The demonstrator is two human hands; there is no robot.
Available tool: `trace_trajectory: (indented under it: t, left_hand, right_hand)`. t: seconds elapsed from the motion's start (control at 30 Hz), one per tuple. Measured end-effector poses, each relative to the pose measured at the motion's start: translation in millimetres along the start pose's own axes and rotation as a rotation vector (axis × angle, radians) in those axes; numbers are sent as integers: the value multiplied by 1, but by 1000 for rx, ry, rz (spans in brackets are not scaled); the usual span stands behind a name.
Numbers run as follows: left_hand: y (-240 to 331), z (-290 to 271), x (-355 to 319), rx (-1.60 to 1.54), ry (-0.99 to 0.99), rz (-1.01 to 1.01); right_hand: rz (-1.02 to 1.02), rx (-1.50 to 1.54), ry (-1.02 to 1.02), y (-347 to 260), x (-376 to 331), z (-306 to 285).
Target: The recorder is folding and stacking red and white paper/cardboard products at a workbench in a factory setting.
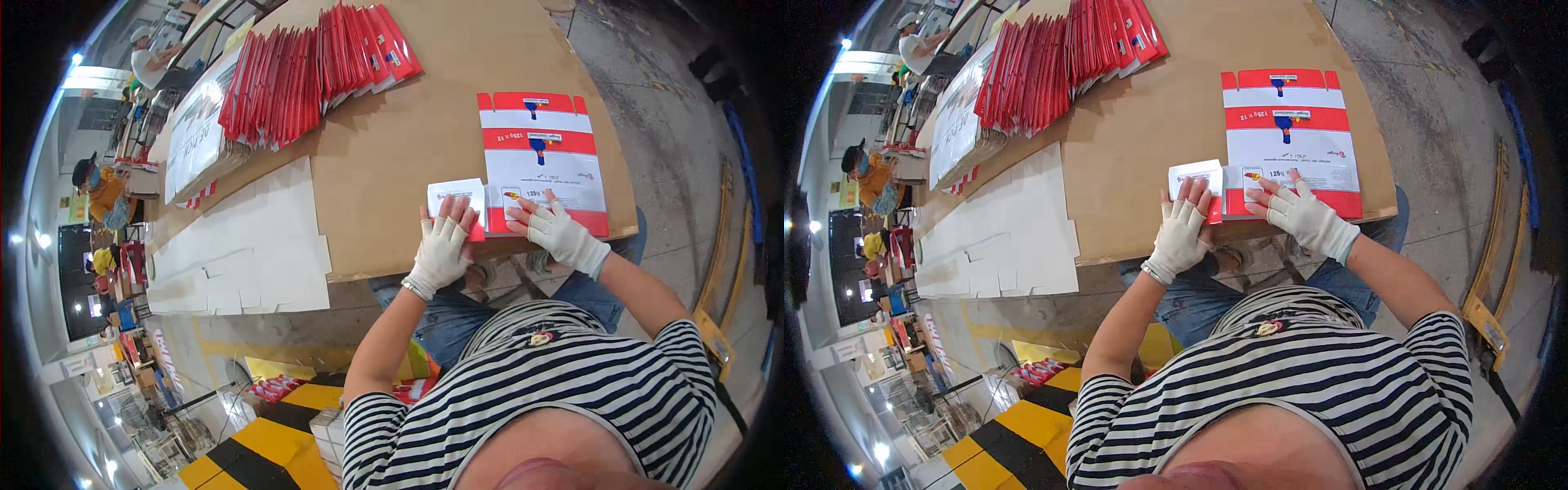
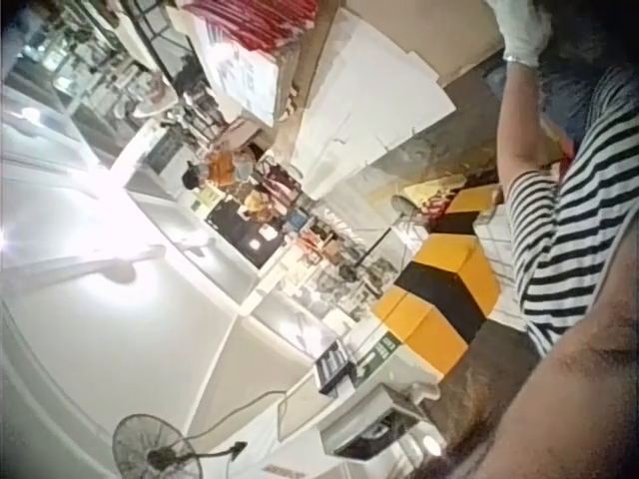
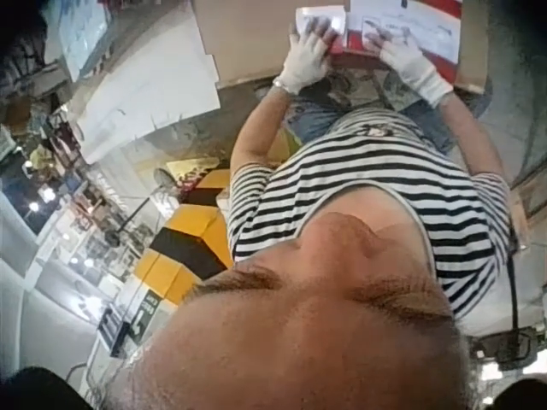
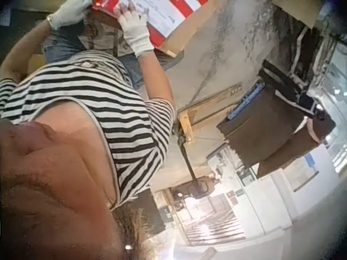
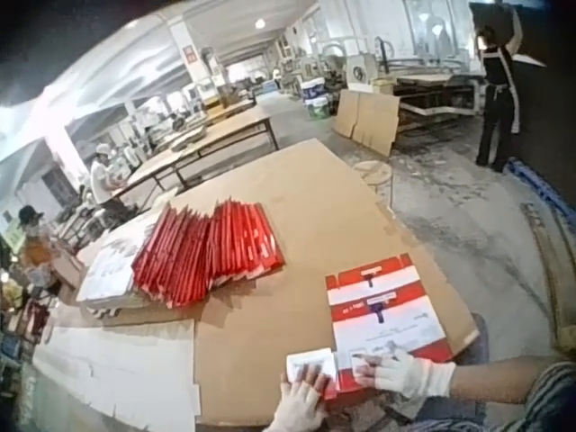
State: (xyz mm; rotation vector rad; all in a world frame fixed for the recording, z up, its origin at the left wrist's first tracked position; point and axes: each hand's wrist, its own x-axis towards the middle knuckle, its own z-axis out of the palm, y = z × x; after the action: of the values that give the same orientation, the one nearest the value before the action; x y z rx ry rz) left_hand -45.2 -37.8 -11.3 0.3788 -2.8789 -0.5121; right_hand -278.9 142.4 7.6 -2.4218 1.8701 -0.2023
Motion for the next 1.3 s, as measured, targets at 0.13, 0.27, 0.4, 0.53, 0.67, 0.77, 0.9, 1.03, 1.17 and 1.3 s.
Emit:
trace_trajectory:
  t: [0.13, 0.27, 0.4, 0.53, 0.67, 0.77, 0.9, 1.03, 1.17, 1.3]
  left_hand:
    - [4, 9, 3, 88, -5, -43]
    - [7, 17, 7, 202, -12, -111]
    - [11, 19, 8, 239, -47, -158]
    - [15, 20, 6, 270, -67, -216]
    - [21, 19, 6, 281, -100, -253]
    - [25, 13, 12, 231, -115, -253]
    - [29, 7, 21, 113, -119, -349]
    - [28, 8, 56, 68, -59, -466]
    - [-3, 14, 95, 60, 117, -493]
    - [24, 26, 82, -557, 243, -602]
  right_hand:
    - [-1, 7, -4, -2, 1, 4]
    - [35, 24, 5, -7, 2, 6]
    - [37, -16, 50, -8, 0, 15]
    - [38, 44, 35, -11, 1, 15]
    - [41, 61, 1, -11, 0, 18]
    - [35, 59, -1, -7, -1, 17]
    - [24, 74, 6, -6, 1, 16]
    - [20, 61, 17, 0, 1, 19]
    - [77, 205, 64, -7, -1, -7]
    - [640, 778, 16, -49, -67, -23]
